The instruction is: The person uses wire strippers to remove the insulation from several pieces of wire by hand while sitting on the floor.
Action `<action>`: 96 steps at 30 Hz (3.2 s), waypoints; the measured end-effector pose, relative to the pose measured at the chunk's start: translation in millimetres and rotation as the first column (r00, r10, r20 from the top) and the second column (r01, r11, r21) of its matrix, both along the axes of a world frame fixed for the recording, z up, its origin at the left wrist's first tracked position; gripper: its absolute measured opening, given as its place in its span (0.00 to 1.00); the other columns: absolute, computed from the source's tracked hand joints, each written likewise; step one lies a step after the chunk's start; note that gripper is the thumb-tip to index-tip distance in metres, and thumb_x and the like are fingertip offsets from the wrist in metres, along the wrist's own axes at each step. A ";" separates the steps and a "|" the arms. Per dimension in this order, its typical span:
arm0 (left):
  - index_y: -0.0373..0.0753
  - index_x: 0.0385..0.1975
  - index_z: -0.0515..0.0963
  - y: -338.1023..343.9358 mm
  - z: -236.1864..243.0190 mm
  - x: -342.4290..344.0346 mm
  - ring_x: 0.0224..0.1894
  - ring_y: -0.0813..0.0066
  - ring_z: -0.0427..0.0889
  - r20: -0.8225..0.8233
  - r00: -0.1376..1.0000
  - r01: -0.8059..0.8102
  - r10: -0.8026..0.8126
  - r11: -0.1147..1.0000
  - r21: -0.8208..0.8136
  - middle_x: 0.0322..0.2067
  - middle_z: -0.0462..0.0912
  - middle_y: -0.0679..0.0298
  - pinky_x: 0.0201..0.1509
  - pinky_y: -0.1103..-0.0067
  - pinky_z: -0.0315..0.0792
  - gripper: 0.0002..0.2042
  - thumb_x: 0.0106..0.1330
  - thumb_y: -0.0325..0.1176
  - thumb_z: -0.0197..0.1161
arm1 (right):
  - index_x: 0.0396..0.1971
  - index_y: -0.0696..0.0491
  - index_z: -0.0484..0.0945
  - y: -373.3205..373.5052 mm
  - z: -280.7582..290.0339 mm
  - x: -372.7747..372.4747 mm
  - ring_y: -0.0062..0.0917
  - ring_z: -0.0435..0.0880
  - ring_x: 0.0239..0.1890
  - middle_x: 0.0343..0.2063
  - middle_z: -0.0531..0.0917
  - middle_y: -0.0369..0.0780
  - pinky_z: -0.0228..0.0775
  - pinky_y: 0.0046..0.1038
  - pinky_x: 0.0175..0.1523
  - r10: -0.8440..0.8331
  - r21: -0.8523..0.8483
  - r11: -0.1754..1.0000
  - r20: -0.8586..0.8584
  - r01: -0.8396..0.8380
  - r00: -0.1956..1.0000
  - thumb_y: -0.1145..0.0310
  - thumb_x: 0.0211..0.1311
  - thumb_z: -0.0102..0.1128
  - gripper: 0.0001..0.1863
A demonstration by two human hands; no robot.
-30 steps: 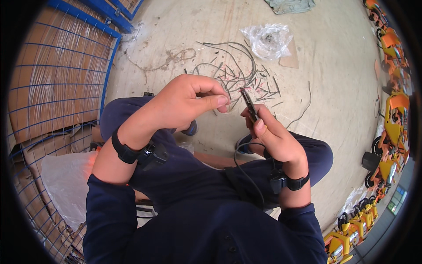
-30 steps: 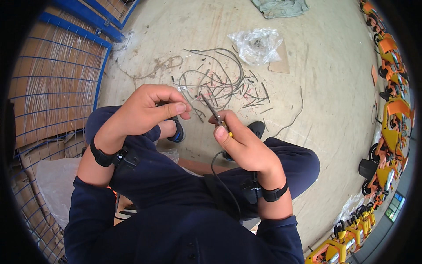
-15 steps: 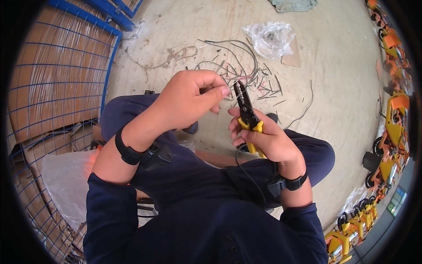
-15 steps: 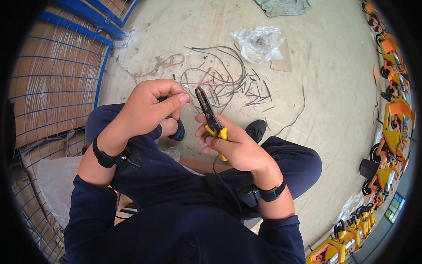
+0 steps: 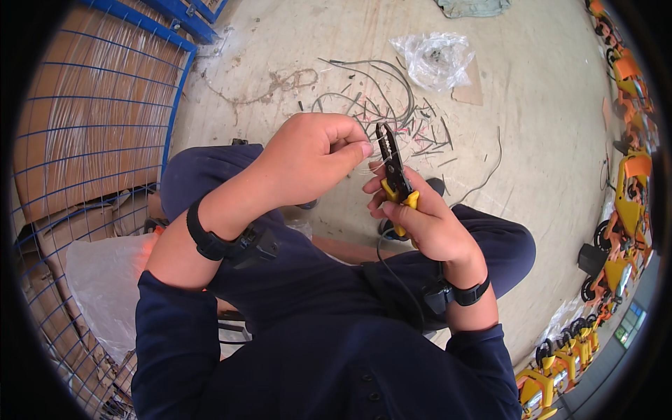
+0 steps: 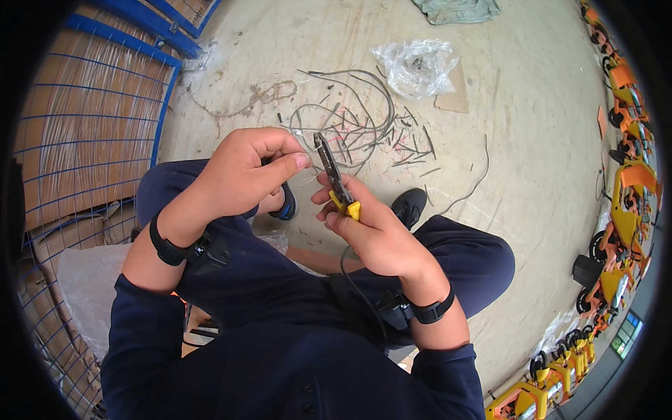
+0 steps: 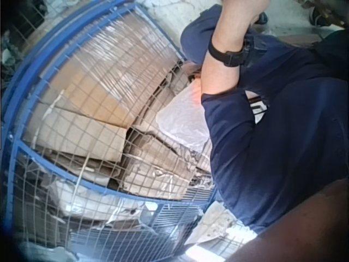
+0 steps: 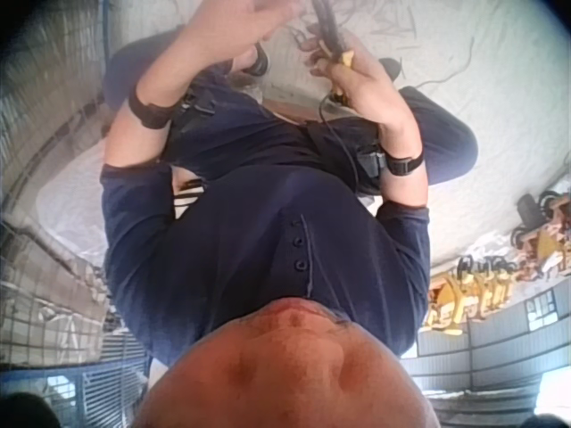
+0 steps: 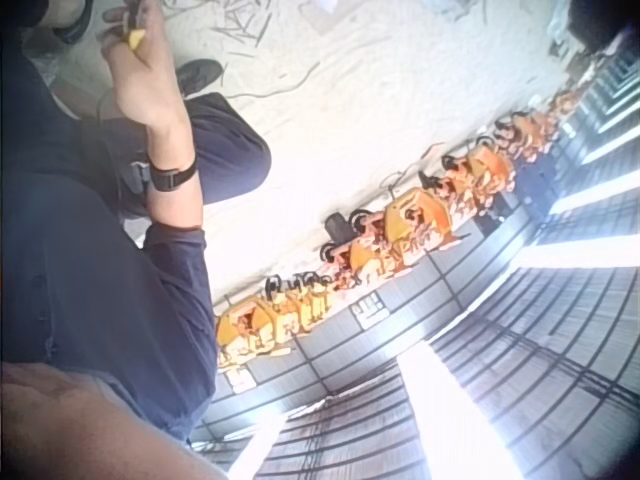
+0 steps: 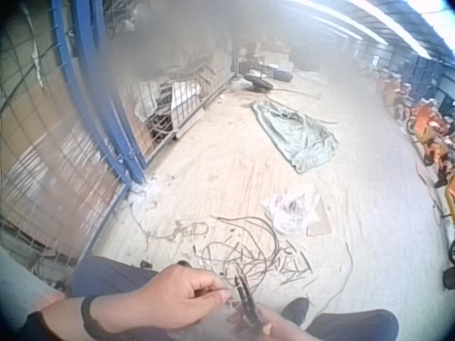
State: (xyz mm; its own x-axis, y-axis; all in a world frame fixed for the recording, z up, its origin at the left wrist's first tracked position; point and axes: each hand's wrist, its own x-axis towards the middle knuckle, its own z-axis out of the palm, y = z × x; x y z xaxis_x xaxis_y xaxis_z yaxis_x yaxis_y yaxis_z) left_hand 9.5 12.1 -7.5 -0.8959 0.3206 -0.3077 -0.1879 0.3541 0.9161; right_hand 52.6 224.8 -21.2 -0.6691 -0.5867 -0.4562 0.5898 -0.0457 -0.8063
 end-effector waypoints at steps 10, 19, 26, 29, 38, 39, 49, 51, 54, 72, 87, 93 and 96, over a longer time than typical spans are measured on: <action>0.34 0.25 0.78 0.4 0.3 -0.4 0.16 0.84 0.65 -0.028 0.999 0.022 -0.023 0.999 -0.041 0.12 0.70 0.68 0.20 0.81 0.59 0.08 0.60 0.33 0.60 | 0.58 0.56 0.63 0.1 0.0 0.6 0.16 0.71 0.37 0.40 0.72 0.35 0.70 0.20 0.42 0.007 0.106 0.994 -0.025 -0.004 1.000 0.76 0.67 0.45 0.20; 0.31 0.29 0.77 -7.9 -0.8 -4.8 0.19 0.90 0.67 0.133 0.989 0.056 -0.068 0.994 0.092 0.17 0.74 0.70 0.22 0.86 0.61 0.05 0.63 0.27 0.59 | 0.54 0.55 0.66 -2.8 -2.5 4.6 0.12 0.66 0.28 0.30 0.68 0.31 0.61 0.17 0.33 0.091 0.464 0.879 -0.386 0.108 0.918 0.76 0.68 0.44 0.16; 0.30 0.29 0.77 -17.1 -6.9 -6.0 0.18 0.86 0.68 0.320 0.945 -0.040 -0.074 0.941 0.336 0.19 0.75 0.68 0.23 0.85 0.65 0.06 0.63 0.27 0.58 | 0.52 0.60 0.63 7.1 -0.9 -3.3 0.41 0.75 0.38 0.36 0.74 0.50 0.67 0.30 0.45 0.050 0.552 0.785 -0.510 0.282 0.859 0.78 0.62 0.49 0.18; 0.31 0.29 0.78 -18.7 -5.8 -7.4 0.19 0.85 0.69 0.312 0.944 -0.013 -0.107 0.934 0.358 0.19 0.75 0.68 0.22 0.84 0.64 0.07 0.63 0.29 0.59 | 0.51 0.60 0.63 13.0 -5.7 -5.6 0.42 0.75 0.38 0.36 0.73 0.51 0.67 0.31 0.45 0.060 0.562 0.747 -0.589 0.355 0.806 0.79 0.61 0.49 0.18; 0.29 0.32 0.76 -12.9 -0.8 -3.2 0.13 0.91 0.55 0.378 0.926 -0.169 -0.017 0.875 0.454 0.15 0.68 0.73 0.16 0.87 0.49 0.06 0.65 0.27 0.57 | 0.50 0.59 0.64 18.2 -2.0 -10.3 0.30 0.73 0.33 0.32 0.72 0.44 0.66 0.26 0.41 0.007 0.534 0.748 -0.601 0.394 0.800 0.80 0.62 0.48 0.16; 0.29 0.32 0.76 -11.6 -1.2 -2.8 0.13 0.92 0.53 0.382 0.924 -0.187 -0.006 0.865 0.465 0.15 0.67 0.74 0.15 0.87 0.48 0.06 0.65 0.27 0.57 | 0.50 0.59 0.64 20.1 1.4 -10.9 0.30 0.73 0.33 0.32 0.72 0.44 0.66 0.26 0.41 0.007 0.534 0.747 -0.603 0.397 0.798 0.80 0.62 0.48 0.16; 0.29 0.32 0.76 -16.7 -0.1 -1.1 0.12 0.91 0.53 0.313 0.949 -0.175 0.029 0.876 0.449 0.14 0.67 0.73 0.14 0.87 0.46 0.06 0.65 0.27 0.57 | 0.51 0.58 0.66 28.3 2.2 -11.9 0.27 0.72 0.33 0.33 0.71 0.40 0.65 0.24 0.40 -0.024 0.429 0.840 -0.584 0.333 0.812 0.80 0.62 0.48 0.17; 0.31 0.32 0.77 -19.0 -1.4 -1.8 0.14 0.93 0.59 0.313 0.949 -0.114 -0.039 0.883 0.455 0.24 0.79 0.67 0.15 0.90 0.53 0.06 0.64 0.29 0.59 | 0.51 0.58 0.65 26.6 -4.2 -14.1 0.34 0.74 0.34 0.34 0.71 0.44 0.67 0.27 0.41 0.082 0.518 0.732 -0.712 0.443 0.697 0.81 0.60 0.49 0.18; 0.29 0.31 0.76 -14.0 1.6 -0.6 0.11 0.91 0.52 0.301 0.953 -0.124 -0.018 0.887 0.446 0.12 0.64 0.74 0.14 0.86 0.45 0.06 0.65 0.27 0.57 | 0.52 0.58 0.64 22.8 -9.5 -18.7 0.48 0.72 0.37 0.36 0.70 0.51 0.67 0.33 0.45 0.225 0.510 0.603 -0.847 0.614 0.482 0.83 0.57 0.50 0.21; 0.31 0.31 0.78 -23.0 3.7 -3.5 0.13 0.93 0.56 0.346 0.938 -0.129 -0.034 0.891 0.436 0.16 0.70 0.74 0.14 0.88 0.48 0.05 0.64 0.27 0.58 | 0.50 0.60 0.65 47.8 -4.0 -29.6 0.35 0.75 0.35 0.35 0.74 0.46 0.68 0.31 0.42 0.085 0.501 0.554 -0.828 0.664 0.554 0.79 0.63 0.48 0.15; 0.33 0.32 0.75 -34.5 -5.2 -16.3 0.13 0.90 0.52 0.289 0.952 -0.244 0.099 0.814 0.527 0.13 0.58 0.77 0.16 0.88 0.47 0.09 0.67 0.33 0.54 | 0.50 0.55 0.67 60.9 15.7 -23.9 0.13 0.65 0.23 0.27 0.68 0.30 0.60 0.17 0.27 -0.535 -0.015 0.832 -0.286 0.554 0.795 0.73 0.66 0.52 0.14; 0.38 0.39 0.70 -14.4 2.9 -14.4 0.14 0.90 0.52 0.344 0.936 -0.296 0.068 0.680 0.671 0.14 0.55 0.77 0.16 0.89 0.48 0.09 0.72 0.36 0.47 | 0.50 0.59 0.64 38.8 3.5 -15.8 0.37 0.74 0.36 0.35 0.72 0.47 0.68 0.35 0.42 -0.020 0.423 0.721 -0.780 0.549 0.626 0.85 0.58 0.47 0.19; 0.36 0.42 0.68 -3.2 2.6 -10.4 0.13 0.90 0.50 0.337 0.941 -0.269 0.044 0.700 0.661 0.13 0.54 0.76 0.15 0.89 0.46 0.10 0.72 0.36 0.46 | 0.49 0.61 0.64 26.7 1.4 -15.6 0.48 0.72 0.36 0.35 0.71 0.51 0.68 0.36 0.40 0.200 0.421 0.693 -0.892 0.585 0.405 0.90 0.45 0.47 0.26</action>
